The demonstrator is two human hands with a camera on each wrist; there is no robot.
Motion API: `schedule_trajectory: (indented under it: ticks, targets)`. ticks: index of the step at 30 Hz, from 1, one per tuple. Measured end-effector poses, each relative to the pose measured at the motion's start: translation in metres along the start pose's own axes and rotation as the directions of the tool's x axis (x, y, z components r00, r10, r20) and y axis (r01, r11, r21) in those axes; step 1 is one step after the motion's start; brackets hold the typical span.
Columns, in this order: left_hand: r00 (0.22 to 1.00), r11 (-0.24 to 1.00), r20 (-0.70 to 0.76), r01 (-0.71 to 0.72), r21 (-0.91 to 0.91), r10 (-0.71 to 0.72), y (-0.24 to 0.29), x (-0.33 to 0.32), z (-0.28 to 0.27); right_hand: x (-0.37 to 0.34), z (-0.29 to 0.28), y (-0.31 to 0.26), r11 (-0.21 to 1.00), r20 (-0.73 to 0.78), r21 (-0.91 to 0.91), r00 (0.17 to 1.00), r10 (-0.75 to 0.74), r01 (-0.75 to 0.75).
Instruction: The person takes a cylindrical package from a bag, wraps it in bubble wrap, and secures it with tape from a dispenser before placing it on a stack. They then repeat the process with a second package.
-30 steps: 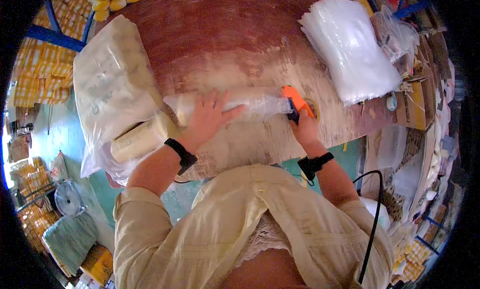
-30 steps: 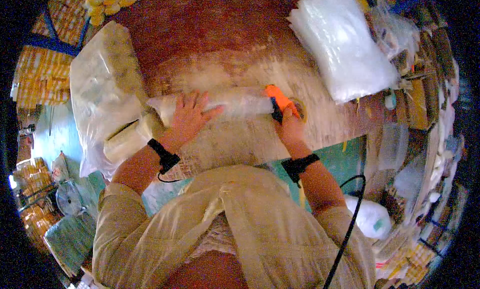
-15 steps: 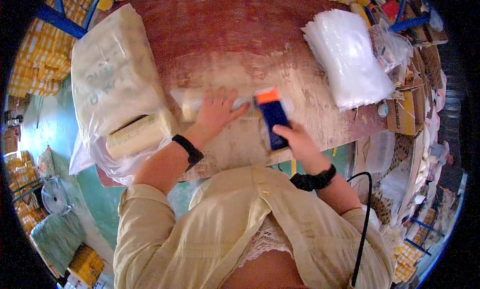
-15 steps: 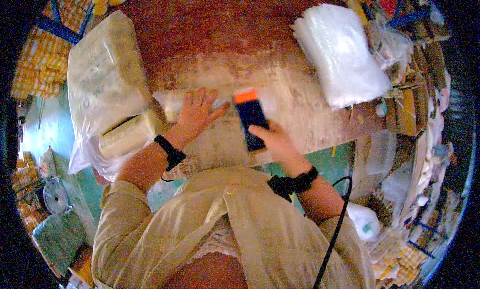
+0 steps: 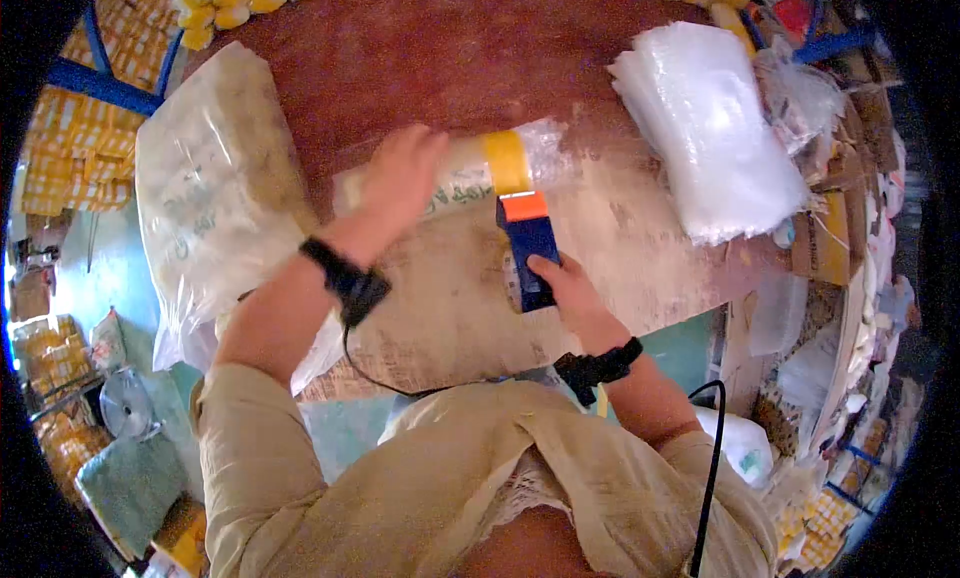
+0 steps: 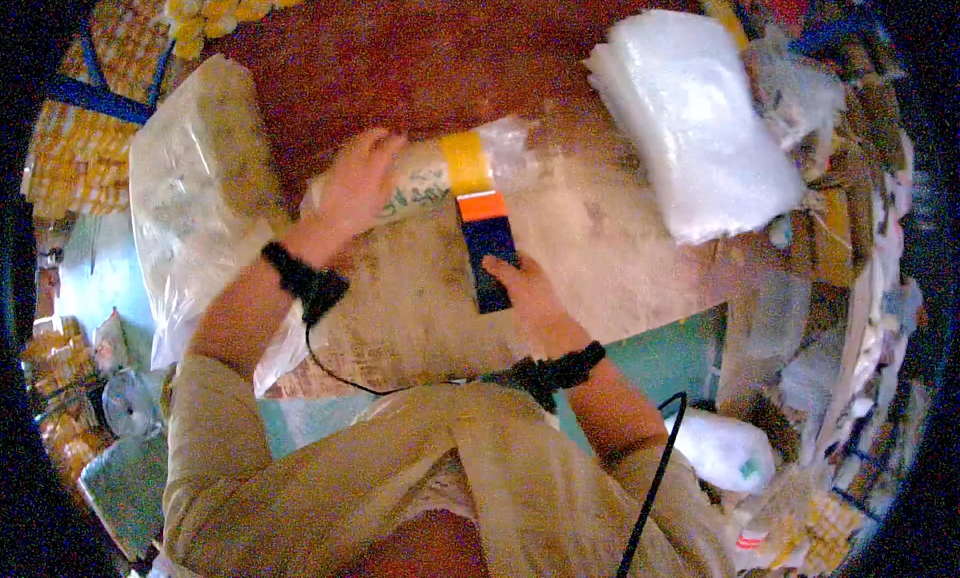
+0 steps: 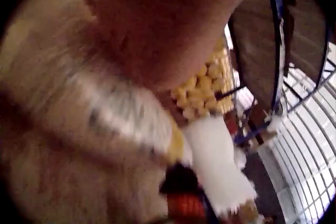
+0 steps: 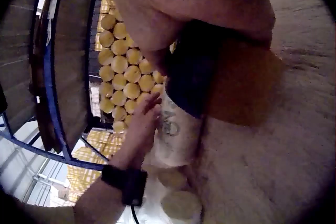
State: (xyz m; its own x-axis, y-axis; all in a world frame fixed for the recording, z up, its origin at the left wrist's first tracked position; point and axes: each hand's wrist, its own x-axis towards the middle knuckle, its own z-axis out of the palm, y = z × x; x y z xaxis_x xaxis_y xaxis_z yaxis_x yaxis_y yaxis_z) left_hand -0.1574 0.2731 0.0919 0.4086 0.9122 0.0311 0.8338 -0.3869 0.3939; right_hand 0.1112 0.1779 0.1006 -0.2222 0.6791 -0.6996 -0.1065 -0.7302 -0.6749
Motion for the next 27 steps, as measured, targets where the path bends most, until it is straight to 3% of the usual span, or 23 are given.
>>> schedule_trajectory:
  ticks: [2,5,8,10,12,13,14,16,17,20,23,27]
  targets:
    - [0.989,0.91,-0.008,-0.132,0.394,0.147,0.039,-0.029,-0.008,0.004,-0.001,-0.014,0.999,0.045,0.0,0.998,0.046,-0.046]
    - [0.992,0.925,0.129,-0.062,0.375,0.015,0.041,-0.015,-0.017,0.008,-0.002,-0.02,0.999,0.063,0.004,0.997,0.053,-0.053]
    - [0.978,0.965,0.21,-0.036,0.261,-0.02,0.013,0.018,-0.026,0.008,0.001,-0.031,1.0,0.104,-0.026,0.995,0.014,-0.011]
    - [0.931,0.987,0.366,0.051,-0.154,0.009,-0.024,0.055,-0.045,0.018,0.003,-0.033,0.997,0.109,-0.077,0.994,0.02,-0.012]
    - [0.89,0.827,0.447,0.182,-0.532,0.092,-0.071,0.084,-0.043,0.033,0.005,-0.03,0.988,0.069,-0.146,0.995,0.066,-0.055]
    - [0.978,0.951,0.201,0.007,-0.309,0.058,-0.079,0.083,-0.044,0.041,0.005,-0.034,0.992,0.068,-0.128,0.998,0.012,-0.004]
    - [0.996,0.998,0.082,-0.035,-0.054,0.039,-0.075,0.081,-0.033,0.047,0.003,-0.041,0.994,0.079,-0.108,0.997,0.002,0.007]
    - [0.989,0.889,-0.129,-0.009,0.458,0.076,-0.054,0.063,-0.001,0.049,0.013,-0.062,0.998,0.111,-0.056,0.994,-0.002,0.008]
    - [0.986,0.906,-0.141,-0.023,0.423,0.092,-0.01,0.041,-0.014,0.051,0.013,-0.068,0.998,0.151,-0.054,0.988,0.02,-0.012]
    - [0.98,0.78,-0.112,-0.058,0.623,0.162,-0.019,0.047,-0.014,0.06,0.01,-0.063,0.997,0.123,-0.071,0.991,0.047,-0.039]
    - [0.998,0.861,-0.021,-0.043,0.507,0.062,-0.037,0.077,-0.019,0.062,0.003,-0.074,0.995,0.135,-0.076,0.99,-0.048,0.059]
    - [0.999,0.917,0.034,-0.009,0.398,-0.004,-0.027,0.074,-0.024,0.053,-0.017,-0.105,0.981,0.156,0.177,0.987,0.05,-0.078]
